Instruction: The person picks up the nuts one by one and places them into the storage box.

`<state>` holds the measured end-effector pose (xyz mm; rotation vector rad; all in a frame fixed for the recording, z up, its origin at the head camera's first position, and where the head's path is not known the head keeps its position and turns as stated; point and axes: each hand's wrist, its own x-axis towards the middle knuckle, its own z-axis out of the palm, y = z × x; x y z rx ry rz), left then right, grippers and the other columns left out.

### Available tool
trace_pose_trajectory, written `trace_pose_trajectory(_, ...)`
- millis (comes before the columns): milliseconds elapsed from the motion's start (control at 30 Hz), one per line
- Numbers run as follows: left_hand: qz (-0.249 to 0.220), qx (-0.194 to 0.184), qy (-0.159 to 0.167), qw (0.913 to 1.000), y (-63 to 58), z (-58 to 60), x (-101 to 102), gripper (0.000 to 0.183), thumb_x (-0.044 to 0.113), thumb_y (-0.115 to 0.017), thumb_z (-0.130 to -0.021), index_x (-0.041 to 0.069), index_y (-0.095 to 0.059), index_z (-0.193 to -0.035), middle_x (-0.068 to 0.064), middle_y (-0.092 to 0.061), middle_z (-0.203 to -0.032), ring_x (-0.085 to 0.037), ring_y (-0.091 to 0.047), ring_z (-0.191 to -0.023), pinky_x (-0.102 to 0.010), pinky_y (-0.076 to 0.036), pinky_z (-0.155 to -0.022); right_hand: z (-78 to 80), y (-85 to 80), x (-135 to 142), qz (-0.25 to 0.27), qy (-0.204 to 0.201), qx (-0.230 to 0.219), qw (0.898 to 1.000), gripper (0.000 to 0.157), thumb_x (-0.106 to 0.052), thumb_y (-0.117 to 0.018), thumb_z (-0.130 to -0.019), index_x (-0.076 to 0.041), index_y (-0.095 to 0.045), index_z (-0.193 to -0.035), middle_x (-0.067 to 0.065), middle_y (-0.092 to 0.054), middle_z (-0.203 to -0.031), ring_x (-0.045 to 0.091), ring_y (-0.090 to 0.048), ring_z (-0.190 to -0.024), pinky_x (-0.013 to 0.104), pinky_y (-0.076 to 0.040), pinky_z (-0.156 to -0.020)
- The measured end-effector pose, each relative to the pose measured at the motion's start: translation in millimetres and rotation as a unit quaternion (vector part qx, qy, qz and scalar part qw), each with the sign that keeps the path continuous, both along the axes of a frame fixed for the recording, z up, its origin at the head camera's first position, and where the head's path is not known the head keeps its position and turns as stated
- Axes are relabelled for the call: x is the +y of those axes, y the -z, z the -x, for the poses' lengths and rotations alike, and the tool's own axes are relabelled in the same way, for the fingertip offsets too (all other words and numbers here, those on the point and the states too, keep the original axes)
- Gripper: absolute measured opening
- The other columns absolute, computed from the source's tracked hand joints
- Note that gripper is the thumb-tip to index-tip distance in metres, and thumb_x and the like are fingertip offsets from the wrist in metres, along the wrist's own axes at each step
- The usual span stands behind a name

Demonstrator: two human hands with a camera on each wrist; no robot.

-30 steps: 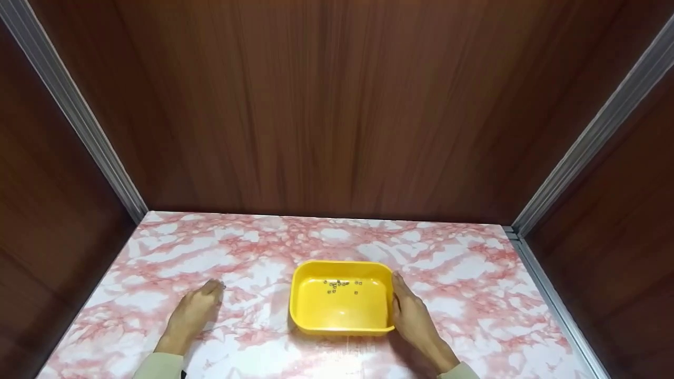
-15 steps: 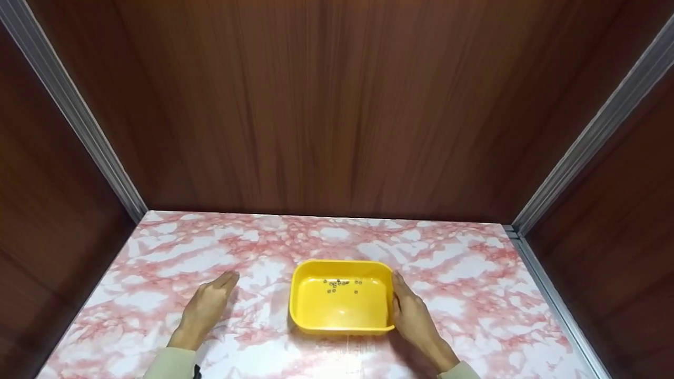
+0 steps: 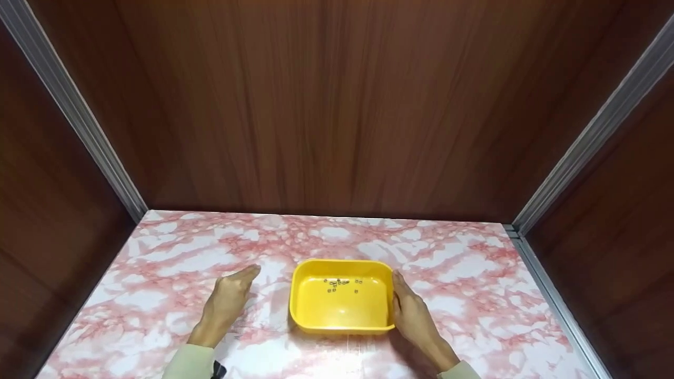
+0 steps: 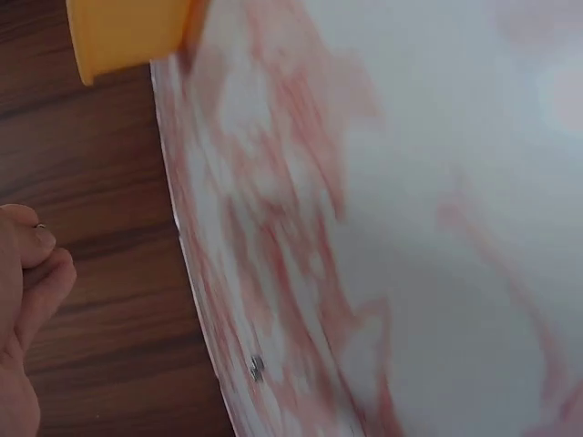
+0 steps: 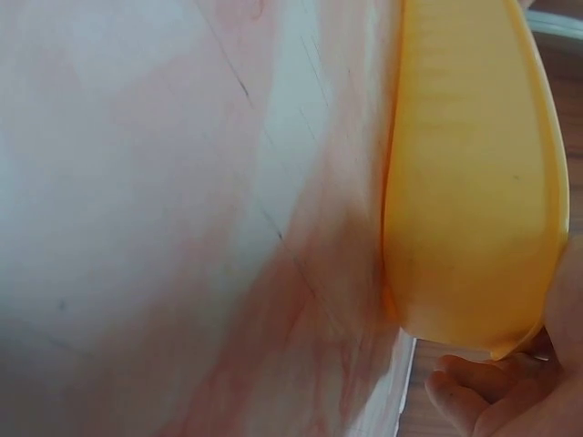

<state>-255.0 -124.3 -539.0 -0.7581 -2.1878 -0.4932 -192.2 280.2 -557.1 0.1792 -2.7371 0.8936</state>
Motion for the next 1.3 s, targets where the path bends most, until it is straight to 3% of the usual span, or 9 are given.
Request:
trace_pose_trajectory(233, -0.076, -0.074, 0.012, 0.9943, -10.8, -1.2, 20.5, 0.024, -0.016, -0.076, -0.083, -0.006, -0.080, -0.105, -0.021, -0.081, -0.103, -0.036, -0.080, -0.091, -0.038, -0.068, -0.074, 0.0, -0.1, -0.1, 0.003, -0.001, 0.002, 1.000, 0.049, 0.002, -0.050, -0.106, 0.012, -0.041, -0.153, 0.028, -0.042, -0.162, 0.042, -0.048, -0.148, 0.054, -0.044, -0.121)
trace_pose_trajectory(367, -0.129, -0.123, 0.015, 0.9840, -15.3, -0.8, 32.0, 0.023, -0.014, -0.075, -0.086, -0.005, -0.081, -0.106, -0.020, -0.081, -0.102, -0.034, -0.081, -0.090, -0.037, -0.068, -0.072, 0.4, 0.2, -0.4, 0.003, 0.002, 0.005, 1.000, 0.049, 0.001, -0.051, -0.106, 0.011, -0.042, -0.153, 0.027, -0.043, -0.162, 0.041, -0.049, -0.148, 0.054, -0.044, -0.121)
trace_pose_trajectory(633, -0.240, -0.285, -0.008, 0.9279, -30.6, -2.3, 57.3, 0.020, -0.004, -0.073, -0.094, 0.005, -0.082, -0.109, -0.017, -0.081, -0.105, -0.023, -0.080, -0.086, -0.021, -0.065, -0.068, 0.1, 0.8, 0.3, 0.000, 0.003, 0.007, 1.000, 0.050, 0.002, -0.052, -0.105, 0.011, -0.042, -0.153, 0.027, -0.043, -0.162, 0.041, -0.049, -0.148, 0.055, -0.044, -0.121)
trace_pose_trajectory(800, -0.285, -0.366, -0.022, 0.8857, -38.8, -0.3, 72.5, 0.019, 0.002, -0.073, -0.094, 0.009, -0.084, -0.107, -0.013, -0.082, -0.108, -0.021, -0.079, -0.091, -0.024, -0.066, -0.074, -0.4, 0.8, 0.0, 0.007, -0.005, 0.006, 1.000, 0.050, 0.003, -0.051, -0.105, 0.012, -0.041, -0.154, 0.029, -0.042, -0.162, 0.043, -0.047, -0.148, 0.055, -0.044, -0.120)
trace_pose_trajectory(867, -0.297, -0.387, -0.026, 0.8726, -39.8, 0.3, 79.3, 0.019, 0.002, -0.074, -0.094, 0.009, -0.084, -0.108, -0.013, -0.082, -0.108, -0.021, -0.080, -0.092, -0.027, -0.067, -0.077, -0.6, 1.2, 0.4, 0.008, -0.011, 0.010, 1.000, 0.050, 0.004, -0.050, -0.105, 0.013, -0.040, -0.153, 0.031, -0.042, -0.161, 0.044, -0.047, -0.147, 0.056, -0.045, -0.119)
trace_pose_trajectory(933, -0.303, -0.404, -0.026, 0.8628, -40.5, 0.6, 86.4, 0.017, 0.005, -0.074, -0.094, 0.008, -0.083, -0.108, -0.013, -0.082, -0.108, -0.022, -0.080, -0.094, -0.029, -0.068, -0.080, -0.6, 1.2, 0.7, 0.007, -0.013, 0.010, 1.000, 0.050, 0.003, -0.050, -0.105, 0.014, -0.040, -0.153, 0.031, -0.042, -0.161, 0.045, -0.047, -0.147, 0.056, -0.045, -0.118)
trace_pose_trajectory(1167, -0.304, -0.423, 0.009, 0.8536, -41.2, 2.1, 110.6, 0.017, 0.006, -0.074, -0.094, 0.004, -0.082, -0.109, -0.016, -0.082, -0.106, -0.024, -0.080, -0.094, -0.030, -0.068, -0.081, 1.8, 1.1, 1.7, 0.001, 0.001, 0.022, 1.000, 0.050, 0.002, -0.053, -0.104, 0.011, -0.044, -0.152, 0.029, -0.046, -0.160, 0.042, -0.051, -0.146, 0.055, -0.045, -0.120)
trace_pose_trajectory(1300, -0.301, -0.459, 0.017, 0.8359, -42.0, 3.5, 123.0, 0.014, 0.003, -0.074, -0.094, 0.002, -0.083, -0.105, -0.014, -0.082, -0.099, -0.021, -0.080, -0.089, -0.028, -0.068, -0.079, 1.2, 1.6, 1.7, 0.001, -0.002, 0.018, 1.000, 0.051, 0.003, -0.054, -0.103, 0.011, -0.044, -0.153, 0.029, -0.045, -0.160, 0.042, -0.050, -0.147, 0.055, -0.044, -0.121)
